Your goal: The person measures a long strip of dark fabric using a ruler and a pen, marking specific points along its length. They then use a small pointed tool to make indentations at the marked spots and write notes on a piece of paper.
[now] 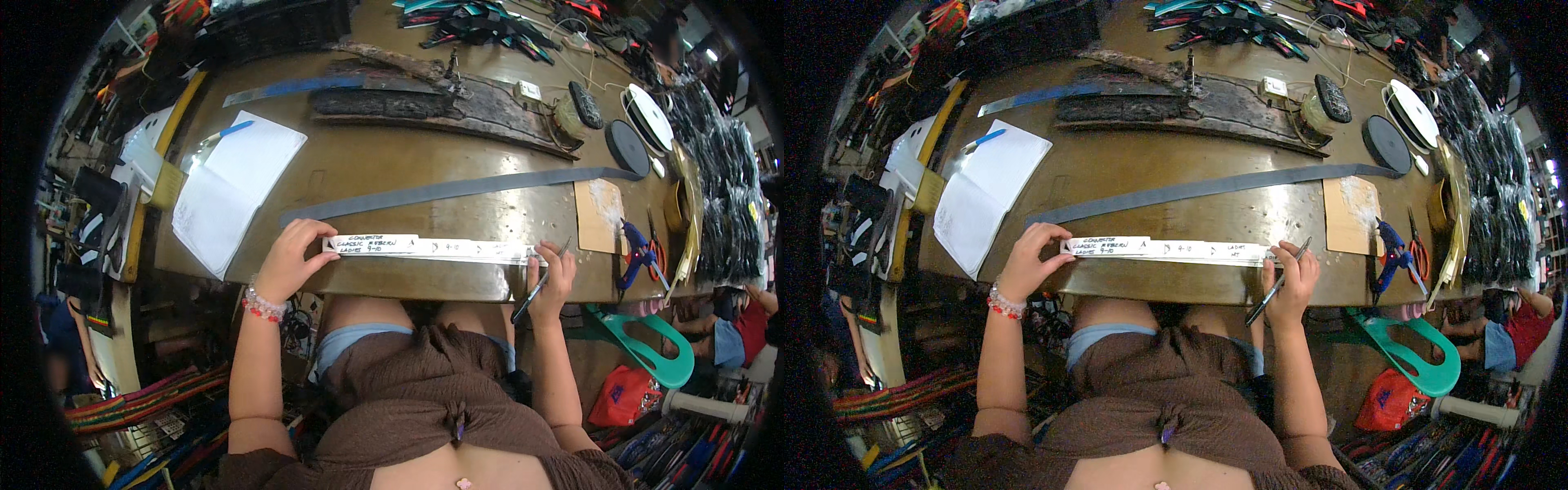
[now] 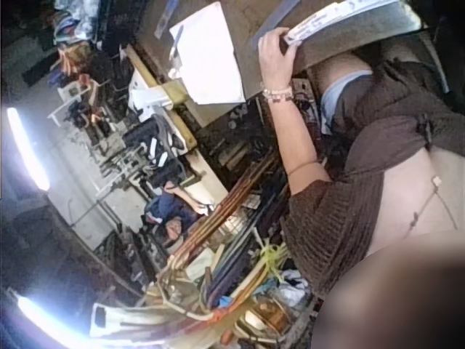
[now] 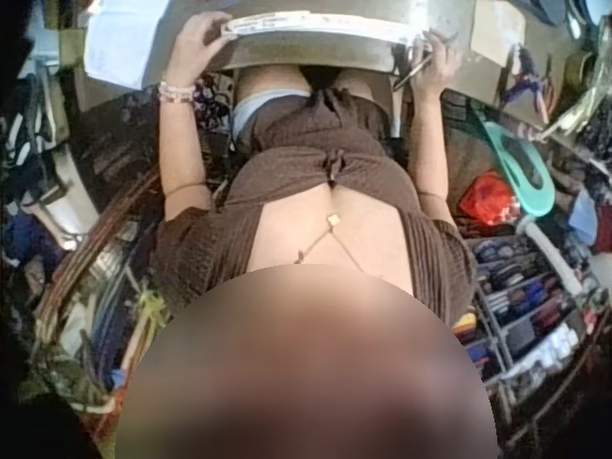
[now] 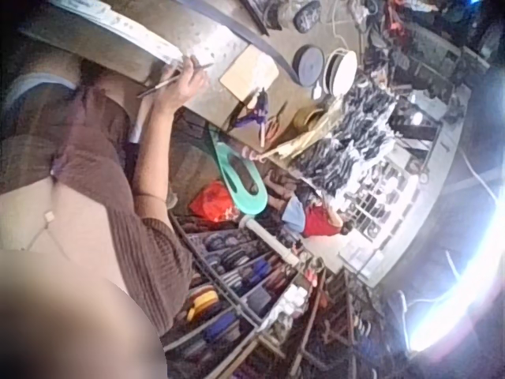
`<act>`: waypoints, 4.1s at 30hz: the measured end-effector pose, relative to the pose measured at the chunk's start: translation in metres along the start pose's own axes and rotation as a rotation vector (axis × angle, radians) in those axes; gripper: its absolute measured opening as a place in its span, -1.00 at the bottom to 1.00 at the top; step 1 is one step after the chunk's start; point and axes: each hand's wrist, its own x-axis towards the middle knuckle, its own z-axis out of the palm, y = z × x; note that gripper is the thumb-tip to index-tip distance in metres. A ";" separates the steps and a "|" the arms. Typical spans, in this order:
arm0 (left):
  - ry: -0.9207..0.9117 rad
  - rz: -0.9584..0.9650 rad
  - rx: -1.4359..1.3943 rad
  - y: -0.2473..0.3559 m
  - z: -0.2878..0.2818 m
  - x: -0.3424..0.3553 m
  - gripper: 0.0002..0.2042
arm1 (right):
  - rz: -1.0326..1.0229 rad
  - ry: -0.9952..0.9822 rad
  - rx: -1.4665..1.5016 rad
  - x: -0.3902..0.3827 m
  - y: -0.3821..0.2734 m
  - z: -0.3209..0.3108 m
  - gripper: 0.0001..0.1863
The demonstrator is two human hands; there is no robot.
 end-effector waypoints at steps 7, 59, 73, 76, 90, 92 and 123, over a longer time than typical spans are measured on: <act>0.126 0.202 0.034 0.019 -0.001 0.007 -0.75 | 0.041 -0.025 -0.005 0.000 -0.002 0.000 -0.83; 0.789 -0.841 0.528 -0.174 -0.097 -0.107 -0.04 | -0.486 -0.582 0.135 0.237 -0.407 0.366 -0.86; 0.880 -0.840 0.391 -0.171 -0.086 -0.115 -0.51 | -0.074 -0.990 1.076 0.130 -0.466 0.323 -0.69; 0.886 -0.827 0.389 -0.172 -0.085 -0.115 -0.51 | -0.022 -0.895 1.041 0.117 -0.463 0.328 -0.63; 0.916 -0.753 0.430 -0.175 -0.084 -0.116 -0.52 | -0.055 -0.972 1.109 0.120 -0.462 0.328 -0.64; 0.903 -0.777 0.427 -0.174 -0.084 -0.116 -0.52 | -0.036 -0.997 1.130 0.121 -0.461 0.327 -0.65; 0.903 -0.729 0.424 -0.179 -0.084 -0.116 -0.54 | -0.043 -0.922 1.085 0.119 -0.461 0.332 -0.68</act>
